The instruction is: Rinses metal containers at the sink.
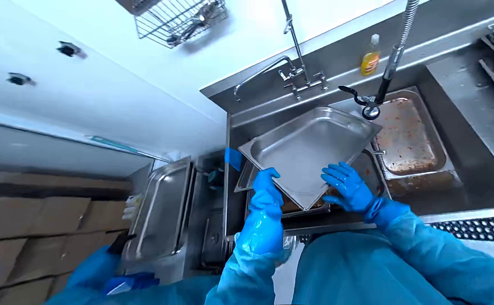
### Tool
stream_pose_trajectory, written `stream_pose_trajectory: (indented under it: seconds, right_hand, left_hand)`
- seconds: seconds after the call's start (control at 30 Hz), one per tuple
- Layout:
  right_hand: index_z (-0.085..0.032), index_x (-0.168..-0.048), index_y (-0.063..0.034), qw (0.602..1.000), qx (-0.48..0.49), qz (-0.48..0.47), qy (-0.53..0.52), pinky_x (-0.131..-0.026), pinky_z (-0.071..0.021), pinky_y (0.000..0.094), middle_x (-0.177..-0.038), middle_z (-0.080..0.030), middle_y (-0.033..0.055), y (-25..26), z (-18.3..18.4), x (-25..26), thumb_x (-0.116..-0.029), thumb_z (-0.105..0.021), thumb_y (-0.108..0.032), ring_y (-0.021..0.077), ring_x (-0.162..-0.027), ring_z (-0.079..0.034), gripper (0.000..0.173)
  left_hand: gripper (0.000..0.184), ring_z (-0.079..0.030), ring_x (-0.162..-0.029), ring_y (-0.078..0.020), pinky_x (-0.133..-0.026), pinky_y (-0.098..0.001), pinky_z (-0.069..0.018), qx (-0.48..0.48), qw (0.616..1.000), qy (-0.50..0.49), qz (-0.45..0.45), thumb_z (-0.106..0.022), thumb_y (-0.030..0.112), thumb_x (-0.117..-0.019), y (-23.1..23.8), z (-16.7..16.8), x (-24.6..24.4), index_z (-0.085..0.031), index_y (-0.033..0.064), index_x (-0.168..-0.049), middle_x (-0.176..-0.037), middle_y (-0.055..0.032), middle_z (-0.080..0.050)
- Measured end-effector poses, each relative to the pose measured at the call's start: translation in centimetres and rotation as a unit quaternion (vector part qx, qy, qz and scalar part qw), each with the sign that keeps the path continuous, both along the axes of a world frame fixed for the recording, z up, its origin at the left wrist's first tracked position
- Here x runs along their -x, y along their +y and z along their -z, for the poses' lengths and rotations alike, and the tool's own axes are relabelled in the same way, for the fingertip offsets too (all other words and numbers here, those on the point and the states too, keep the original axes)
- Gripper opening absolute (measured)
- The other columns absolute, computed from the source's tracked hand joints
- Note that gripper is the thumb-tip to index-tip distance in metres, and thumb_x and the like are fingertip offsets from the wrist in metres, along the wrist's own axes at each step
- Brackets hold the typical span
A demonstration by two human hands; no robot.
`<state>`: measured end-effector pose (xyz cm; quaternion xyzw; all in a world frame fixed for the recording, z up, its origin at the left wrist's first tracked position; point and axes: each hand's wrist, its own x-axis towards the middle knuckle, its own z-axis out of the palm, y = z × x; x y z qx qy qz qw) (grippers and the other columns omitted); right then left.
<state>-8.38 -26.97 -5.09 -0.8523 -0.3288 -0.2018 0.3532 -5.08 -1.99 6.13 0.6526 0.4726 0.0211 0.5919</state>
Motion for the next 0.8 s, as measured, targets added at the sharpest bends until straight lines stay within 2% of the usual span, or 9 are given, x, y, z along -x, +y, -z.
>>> stream_pose_trajectory:
  seconds: [0.1, 0.17, 0.27, 0.33, 0.4, 0.47, 0.63, 0.7, 0.8]
  right_hand:
    - [-0.071, -0.097, -0.0149, 0.988, -0.133, 0.071, -0.042, -0.103, -0.0487, 0.0511, -0.09, -0.07, 0.0063, 0.4, -0.8, -1.8, -0.1003, -0.055, -0.05, 0.026, -0.096, -0.068, 0.038]
    - [-0.073, -0.091, -0.0092, 0.98, -0.176, 0.095, -0.005, -0.093, -0.0501, 0.0516, -0.086, -0.07, 0.0106, -1.3, -3.6, -3.9, -0.0977, -0.061, -0.039, 0.0297, -0.091, -0.066, 0.033]
    - [-0.075, -0.095, -0.0022, 0.951, -0.255, 0.16, 0.079, -0.089, -0.0538, 0.0434, -0.091, -0.072, 0.0115, -5.2, -6.8, -8.6, -0.1001, -0.06, -0.025, 0.0214, -0.092, -0.068, 0.028]
    - [-0.072, -0.092, -0.0052, 0.928, -0.287, 0.154, 0.181, -0.074, -0.055, 0.0354, -0.082, -0.066, 0.0047, -8.3, -8.1, -11.2, -0.1039, -0.056, -0.03, 0.0115, -0.077, -0.064, 0.031]
    - [-0.062, -0.079, -0.0101, 0.913, -0.304, 0.104, 0.252, -0.06, -0.0488, 0.0338, -0.067, -0.057, 0.0002, -10.7, -8.3, -12.8, -0.1046, -0.053, -0.033, 0.01, -0.062, -0.056, 0.036]
    - [-0.058, -0.074, -0.0131, 0.904, -0.313, 0.056, 0.284, -0.054, -0.0463, 0.0289, -0.062, -0.053, -0.0034, -12.0, -8.5, -13.2, -0.1044, -0.051, -0.03, 0.007, -0.056, -0.053, 0.035]
    - [-0.064, -0.079, -0.0122, 0.892, -0.314, 0.051, 0.321, -0.058, -0.049, 0.0268, -0.066, -0.057, -0.0051, -11.9, -9.1, -13.2, -0.1057, -0.049, -0.026, 0.0045, -0.06, -0.055, 0.033]
    - [-0.065, -0.08, -0.0113, 0.898, -0.31, 0.058, 0.306, -0.06, -0.0502, 0.0274, -0.068, -0.06, -0.0041, -12.1, -9.0, -13.3, -0.1037, -0.052, -0.023, 0.0049, -0.062, -0.057, 0.03]
    - [-0.074, -0.097, -0.002, 0.9, -0.371, 0.107, 0.203, -0.081, -0.0603, 0.0362, -0.088, -0.074, 0.0048, -16.1, -8.8, -13.5, -0.1036, -0.055, -0.017, 0.0133, -0.083, -0.07, 0.025]
  left_hand:
    - [0.038, -0.066, -0.096, -0.033, -0.077, -0.0512, -0.0569, 0.142, 0.988, -0.023, 0.05, -0.066, 0.017, -0.0863, -1.6, -1.6, 0.3, -0.058, 0.001, -0.12, -0.112, -0.0207, -0.065]
    - [0.051, -0.067, -0.104, -0.0306, -0.087, -0.0472, -0.0573, 0.143, 0.978, -0.017, 0.148, -0.055, 0.045, -0.1013, -1.6, -3.6, 0.1, -0.052, 0.0051, -0.132, -0.121, -0.0177, -0.064]
    - [0.046, -0.076, -0.088, -0.0212, -0.082, -0.0405, -0.0636, -0.15, 0.952, -0.096, 0.25, -0.046, 0.041, -0.1094, -0.7, -4.7, -0.5, -0.066, -0.0002, -0.116, -0.103, -0.0115, -0.077]
    - [0.029, -0.073, -0.093, -0.019, -0.088, -0.0469, -0.0588, -0.417, 0.848, -0.206, 0.254, -0.057, 0.031, -0.1049, 1.1, -4.0, -1.4, -0.074, 0.0081, -0.107, -0.101, -0.0066, -0.076]
    - [0.027, -0.069, -0.111, -0.021, -0.1, -0.0492, -0.0546, -0.516, 0.754, -0.259, 0.312, -0.056, 0.028, -0.105, 2.3, -4.0, -2.6, -0.073, 0.0132, -0.121, -0.119, -0.0059, -0.073]
    - [0.032, -0.066, -0.116, -0.0242, -0.103, -0.0536, -0.0484, -0.492, 0.725, -0.25, 0.413, -0.047, 0.027, -0.1075, 1.8, -4.0, -3.7, -0.068, 0.0147, -0.129, -0.127, -0.0076, -0.07]
    - [0.048, -0.07, -0.1, -0.0278, -0.093, -0.0541, -0.0542, -0.285, 0.749, -0.123, 0.585, -0.04, 0.039, -0.1107, -2.9, -5.6, -2.8, -0.071, 0.0036, -0.118, -0.103, -0.0159, -0.073]
    - [0.044, -0.068, -0.082, -0.0242, -0.08, -0.0505, -0.0558, -0.298, 0.767, -0.111, 0.557, -0.047, 0.038, -0.1086, -4.6, -5.3, -2.4, -0.074, 0.0044, -0.098, -0.083, -0.0113, -0.07]
    - [0.045, -0.067, -0.073, -0.0227, -0.072, -0.048, -0.0556, -0.355, 0.763, -0.111, 0.528, -0.05, 0.04, -0.1062, -5.5, -5.6, -0.4, -0.072, 0.0055, -0.087, -0.074, -0.0083, -0.066]
